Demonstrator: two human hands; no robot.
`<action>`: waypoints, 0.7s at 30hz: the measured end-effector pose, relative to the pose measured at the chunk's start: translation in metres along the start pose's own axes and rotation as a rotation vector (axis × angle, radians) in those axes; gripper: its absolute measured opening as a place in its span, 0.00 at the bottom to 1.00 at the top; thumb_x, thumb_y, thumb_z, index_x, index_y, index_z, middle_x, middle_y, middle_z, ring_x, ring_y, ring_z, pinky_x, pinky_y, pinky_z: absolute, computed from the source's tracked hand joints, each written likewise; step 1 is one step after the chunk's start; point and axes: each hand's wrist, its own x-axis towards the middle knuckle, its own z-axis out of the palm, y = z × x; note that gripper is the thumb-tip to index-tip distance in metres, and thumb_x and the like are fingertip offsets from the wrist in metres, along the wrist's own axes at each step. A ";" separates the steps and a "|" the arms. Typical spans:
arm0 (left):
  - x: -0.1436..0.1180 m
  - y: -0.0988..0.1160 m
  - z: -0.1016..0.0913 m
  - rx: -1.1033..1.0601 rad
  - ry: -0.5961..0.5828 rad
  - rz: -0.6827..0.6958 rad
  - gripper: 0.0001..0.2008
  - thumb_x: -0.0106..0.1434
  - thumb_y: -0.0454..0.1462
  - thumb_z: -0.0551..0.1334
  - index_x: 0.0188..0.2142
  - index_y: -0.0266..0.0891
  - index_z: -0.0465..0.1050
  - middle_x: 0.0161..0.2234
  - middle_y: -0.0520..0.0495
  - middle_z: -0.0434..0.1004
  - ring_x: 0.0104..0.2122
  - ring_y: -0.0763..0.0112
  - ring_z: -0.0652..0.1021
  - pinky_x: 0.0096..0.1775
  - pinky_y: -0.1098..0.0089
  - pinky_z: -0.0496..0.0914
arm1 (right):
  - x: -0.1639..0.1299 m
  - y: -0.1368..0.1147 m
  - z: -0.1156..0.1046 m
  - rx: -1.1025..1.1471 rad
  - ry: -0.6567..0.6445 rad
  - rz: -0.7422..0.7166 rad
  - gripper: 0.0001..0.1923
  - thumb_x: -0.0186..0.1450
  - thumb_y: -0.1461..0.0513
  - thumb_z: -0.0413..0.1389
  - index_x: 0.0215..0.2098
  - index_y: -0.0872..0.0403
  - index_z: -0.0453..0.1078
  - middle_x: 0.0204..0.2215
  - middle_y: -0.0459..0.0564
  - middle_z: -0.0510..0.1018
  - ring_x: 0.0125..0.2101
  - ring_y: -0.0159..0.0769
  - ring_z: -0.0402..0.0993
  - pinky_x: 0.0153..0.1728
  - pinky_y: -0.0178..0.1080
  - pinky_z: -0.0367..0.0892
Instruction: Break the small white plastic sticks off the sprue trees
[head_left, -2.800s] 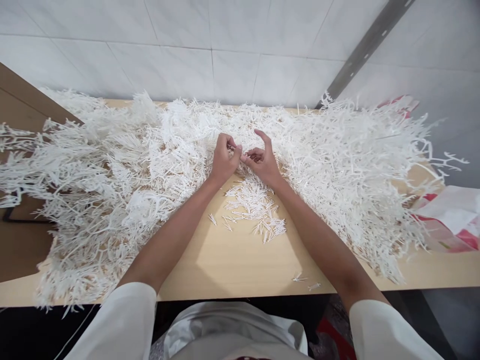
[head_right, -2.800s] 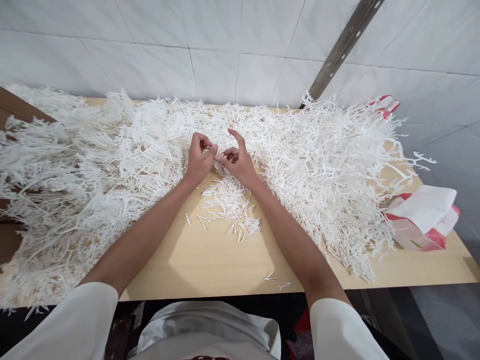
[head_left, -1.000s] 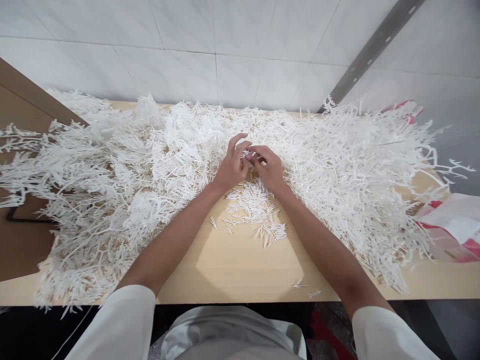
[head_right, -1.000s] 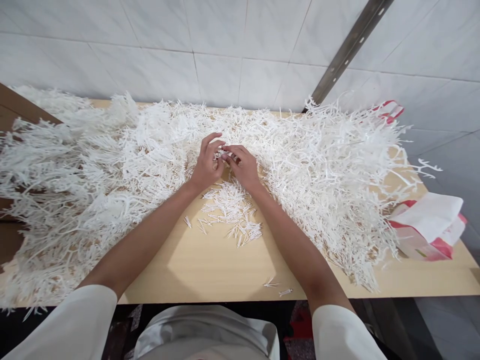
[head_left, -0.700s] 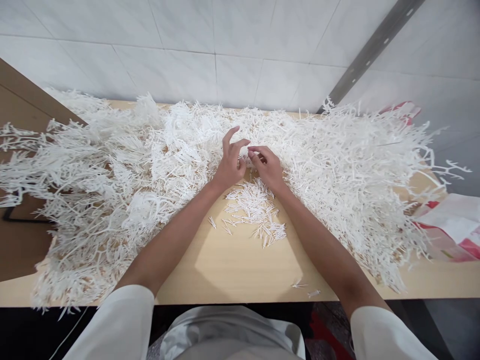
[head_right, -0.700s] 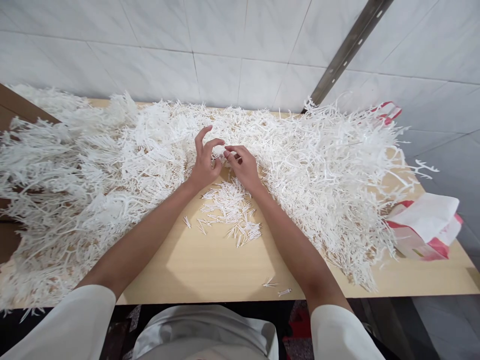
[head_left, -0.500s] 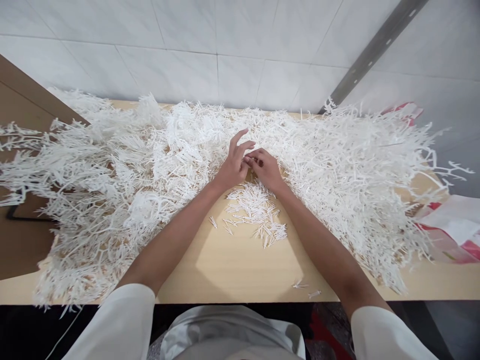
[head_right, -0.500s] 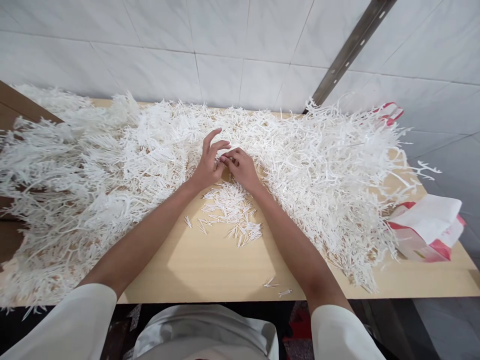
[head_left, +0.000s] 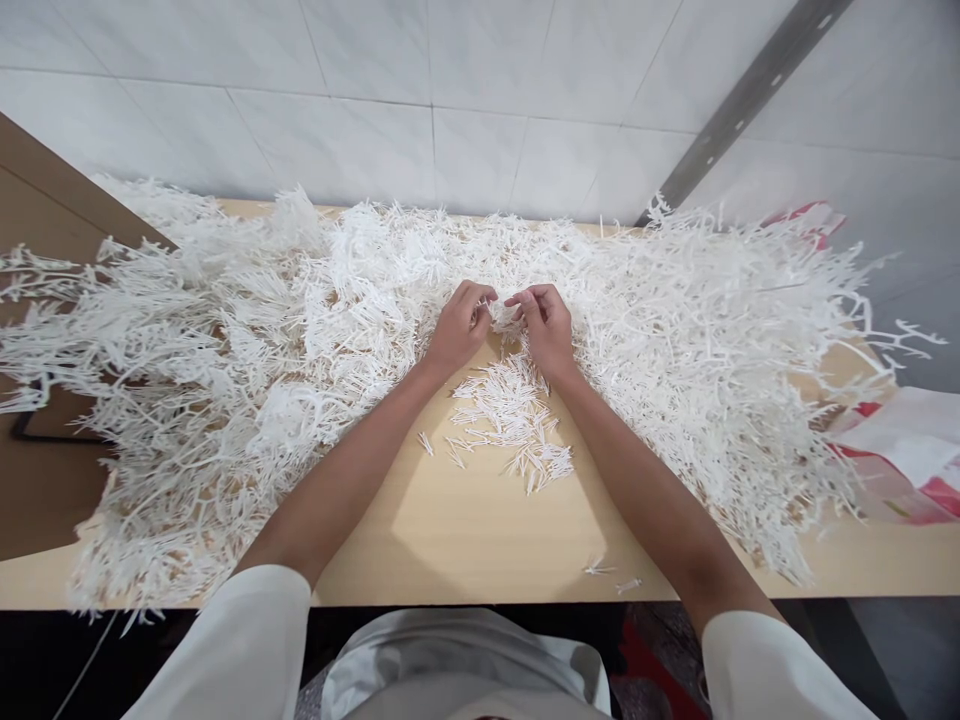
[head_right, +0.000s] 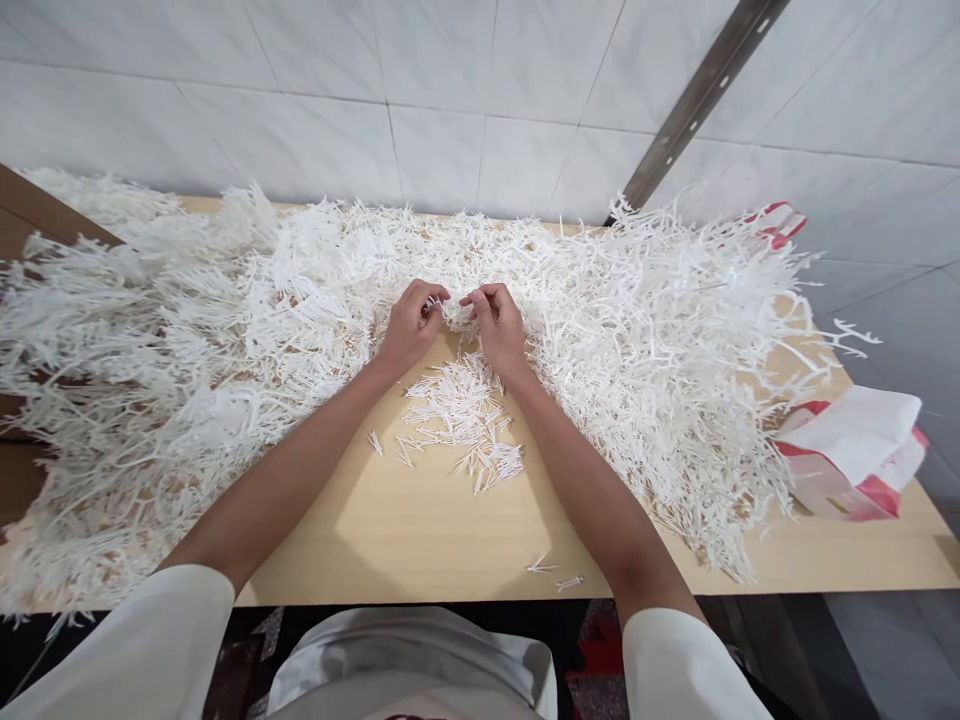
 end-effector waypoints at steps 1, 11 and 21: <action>0.000 0.000 0.000 0.003 -0.005 0.002 0.09 0.63 0.29 0.53 0.40 0.42 0.66 0.39 0.48 0.72 0.40 0.71 0.73 0.42 0.69 0.69 | 0.000 0.000 0.000 0.007 0.000 0.004 0.17 0.67 0.45 0.50 0.37 0.49 0.62 0.33 0.45 0.78 0.29 0.28 0.71 0.34 0.36 0.68; 0.000 -0.004 0.001 -0.033 -0.009 -0.044 0.05 0.65 0.35 0.58 0.41 0.41 0.69 0.41 0.48 0.77 0.39 0.73 0.76 0.41 0.70 0.71 | 0.001 0.003 0.000 -0.136 0.042 -0.041 0.19 0.66 0.44 0.50 0.43 0.47 0.67 0.44 0.49 0.76 0.42 0.34 0.73 0.42 0.40 0.69; 0.000 0.000 0.001 0.051 -0.079 -0.020 0.04 0.67 0.39 0.57 0.38 0.42 0.68 0.38 0.49 0.76 0.37 0.71 0.75 0.41 0.68 0.69 | -0.001 -0.002 0.001 -0.334 -0.006 -0.149 0.17 0.66 0.47 0.53 0.31 0.49 0.72 0.31 0.46 0.75 0.32 0.31 0.70 0.33 0.37 0.66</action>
